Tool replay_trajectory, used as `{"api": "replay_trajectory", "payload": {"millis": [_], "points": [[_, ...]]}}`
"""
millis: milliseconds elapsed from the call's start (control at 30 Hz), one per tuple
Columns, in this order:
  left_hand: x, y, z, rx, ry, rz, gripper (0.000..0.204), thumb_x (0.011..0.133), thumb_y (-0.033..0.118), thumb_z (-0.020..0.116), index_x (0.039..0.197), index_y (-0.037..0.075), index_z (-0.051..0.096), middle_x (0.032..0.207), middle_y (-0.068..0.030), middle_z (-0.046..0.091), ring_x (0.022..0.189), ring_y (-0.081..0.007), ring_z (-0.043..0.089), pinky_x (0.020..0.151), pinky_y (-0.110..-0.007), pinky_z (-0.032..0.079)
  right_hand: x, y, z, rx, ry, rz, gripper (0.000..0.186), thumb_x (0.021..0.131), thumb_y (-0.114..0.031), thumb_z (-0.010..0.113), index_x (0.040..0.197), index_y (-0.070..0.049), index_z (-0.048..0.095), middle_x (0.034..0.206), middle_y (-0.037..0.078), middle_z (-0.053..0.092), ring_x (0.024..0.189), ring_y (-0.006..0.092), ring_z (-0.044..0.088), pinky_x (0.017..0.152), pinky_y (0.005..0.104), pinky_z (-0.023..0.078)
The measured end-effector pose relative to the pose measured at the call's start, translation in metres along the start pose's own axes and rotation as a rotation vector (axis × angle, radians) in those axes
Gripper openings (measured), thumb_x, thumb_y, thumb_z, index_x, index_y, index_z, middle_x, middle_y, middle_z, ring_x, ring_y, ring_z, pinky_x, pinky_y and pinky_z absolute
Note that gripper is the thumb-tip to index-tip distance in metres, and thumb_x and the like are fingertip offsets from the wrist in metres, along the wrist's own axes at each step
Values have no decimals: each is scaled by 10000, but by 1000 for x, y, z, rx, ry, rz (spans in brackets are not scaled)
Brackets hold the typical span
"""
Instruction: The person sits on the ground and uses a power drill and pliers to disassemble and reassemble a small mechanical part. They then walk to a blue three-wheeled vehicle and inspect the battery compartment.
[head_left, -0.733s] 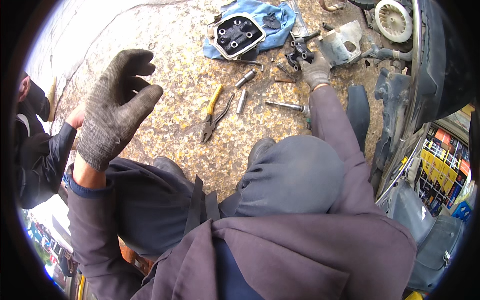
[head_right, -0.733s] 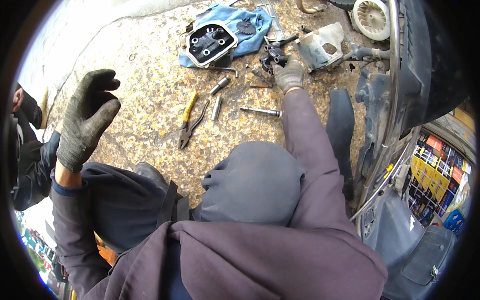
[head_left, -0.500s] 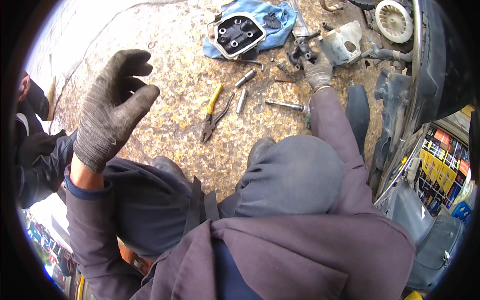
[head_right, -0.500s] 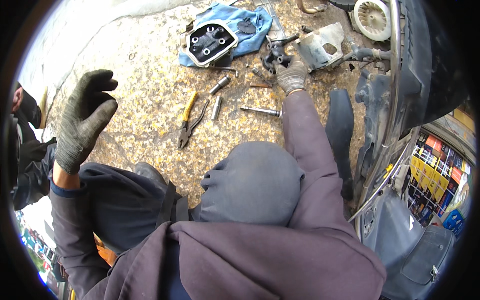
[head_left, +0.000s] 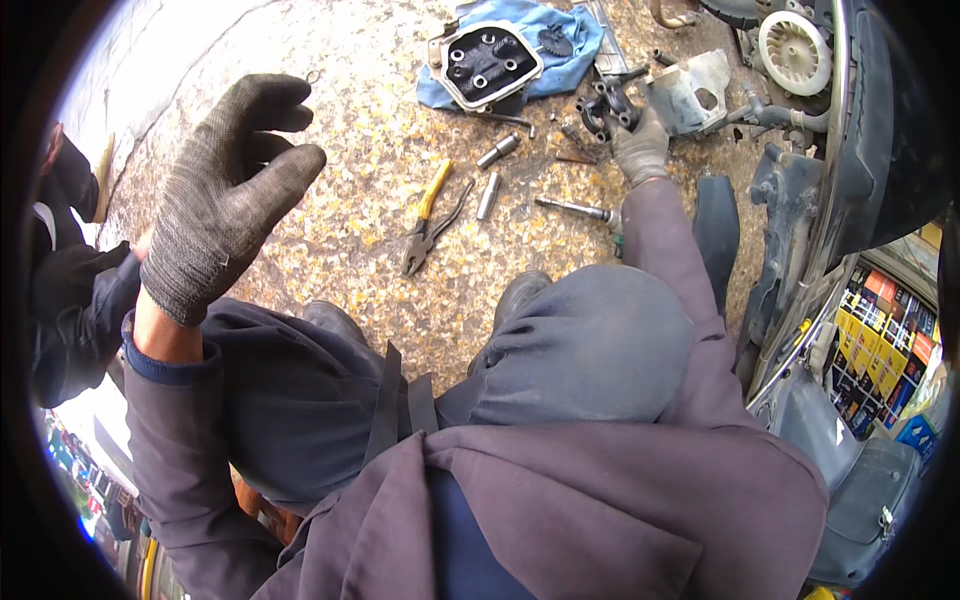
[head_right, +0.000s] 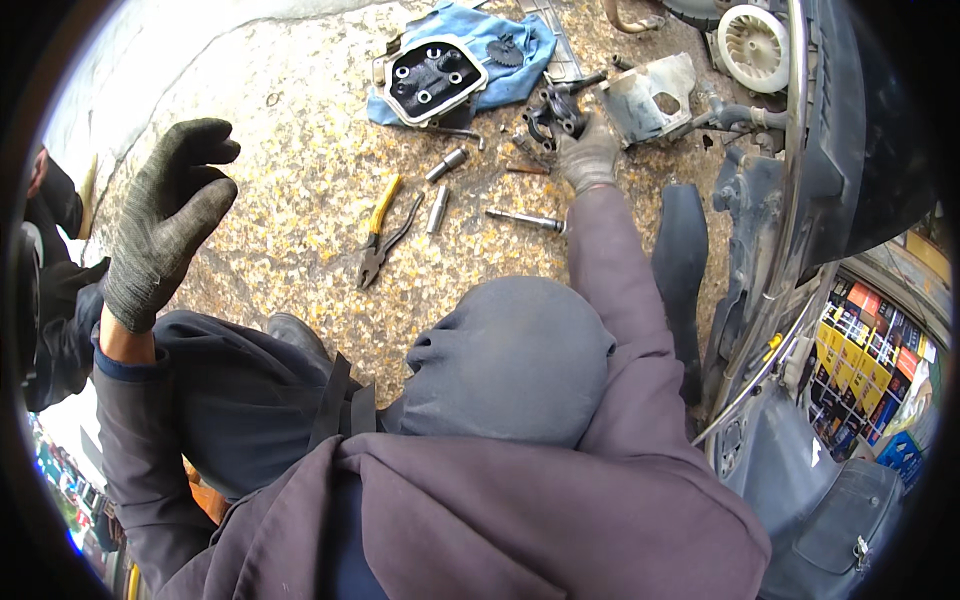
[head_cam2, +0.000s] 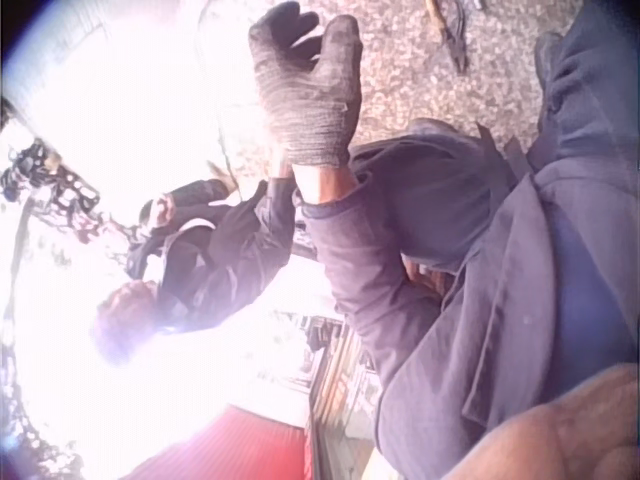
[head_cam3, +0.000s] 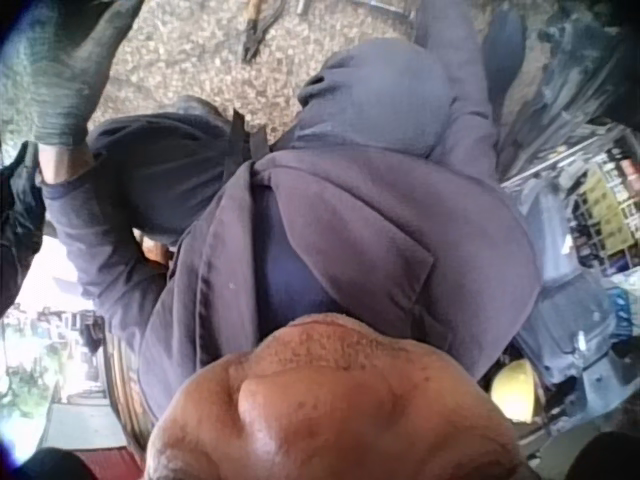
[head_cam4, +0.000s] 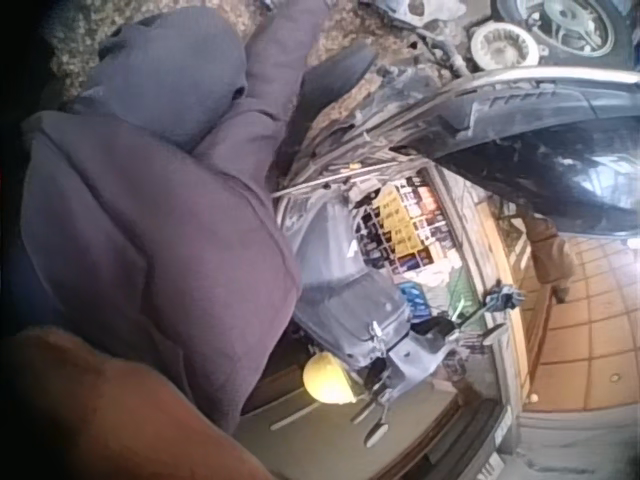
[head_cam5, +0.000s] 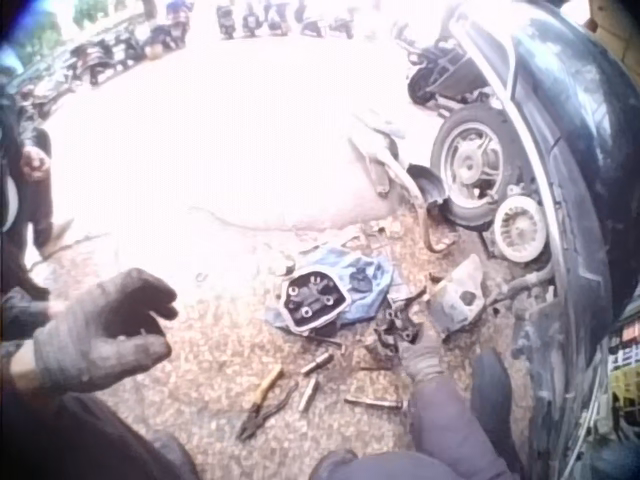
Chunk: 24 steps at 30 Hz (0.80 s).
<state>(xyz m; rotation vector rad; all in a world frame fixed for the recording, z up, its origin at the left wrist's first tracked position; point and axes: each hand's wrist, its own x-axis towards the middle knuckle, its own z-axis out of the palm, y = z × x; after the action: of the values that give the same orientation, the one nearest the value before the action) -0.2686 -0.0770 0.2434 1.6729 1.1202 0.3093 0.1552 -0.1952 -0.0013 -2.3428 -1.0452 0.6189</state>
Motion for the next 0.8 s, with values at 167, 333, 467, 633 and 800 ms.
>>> {"api": "replay_trajectory", "payload": {"millis": [167, 333, 467, 633, 800], "points": [[0, 2, -1, -35, 0, 12, 470, 909, 130, 678, 1336, 24, 513, 1179, -97, 607, 964, -114, 568, 820, -255, 483, -6, -4, -10, 361, -183, 332, 301, 824, -224, 761, 988, 4, 652, 859, 137, 697, 579, 209, 651, 501, 347, 540], [0, -1, -3, -30, -7, -10, 483, 901, 157, 688, 1328, 16, 512, 1185, -115, 602, 953, -134, 583, 810, -270, 496, -23, -15, -31, 1075, -266, 691, 136, 909, -196, 662, 954, -67, 648, 657, 42, 597, 428, 130, 473, 393, 323, 419], [0, -2, -3, -43, -7, -5, 473, 910, 140, 673, 1336, 18, 507, 1184, -115, 605, 941, -123, 580, 806, -263, 485, -29, -29, -37, 1220, -279, 726, 130, 929, -219, 605, 940, -95, 638, 642, 39, 581, 434, 156, 459, 418, 337, 378], [-1, 3, -3, -3, 1, 12, 487, 893, 161, 696, 1323, 22, 514, 1181, -125, 598, 953, -147, 589, 814, -285, 517, -25, -28, -39, 1224, -349, 693, 111, 908, -193, 620, 956, -93, 634, 654, 36, 586, 442, 146, 461, 413, 333, 377], [-2, -2, -3, 51, -10, -30, 483, 918, 68, 647, 1364, -2, 475, 1272, -146, 568, 1058, -189, 595, 917, -313, 512, -8, -10, -23, 565, -16, 267, 291, 883, -195, 712, 1125, -52, 635, 856, 64, 668, 690, 142, 613, 539, 300, 488]]}}
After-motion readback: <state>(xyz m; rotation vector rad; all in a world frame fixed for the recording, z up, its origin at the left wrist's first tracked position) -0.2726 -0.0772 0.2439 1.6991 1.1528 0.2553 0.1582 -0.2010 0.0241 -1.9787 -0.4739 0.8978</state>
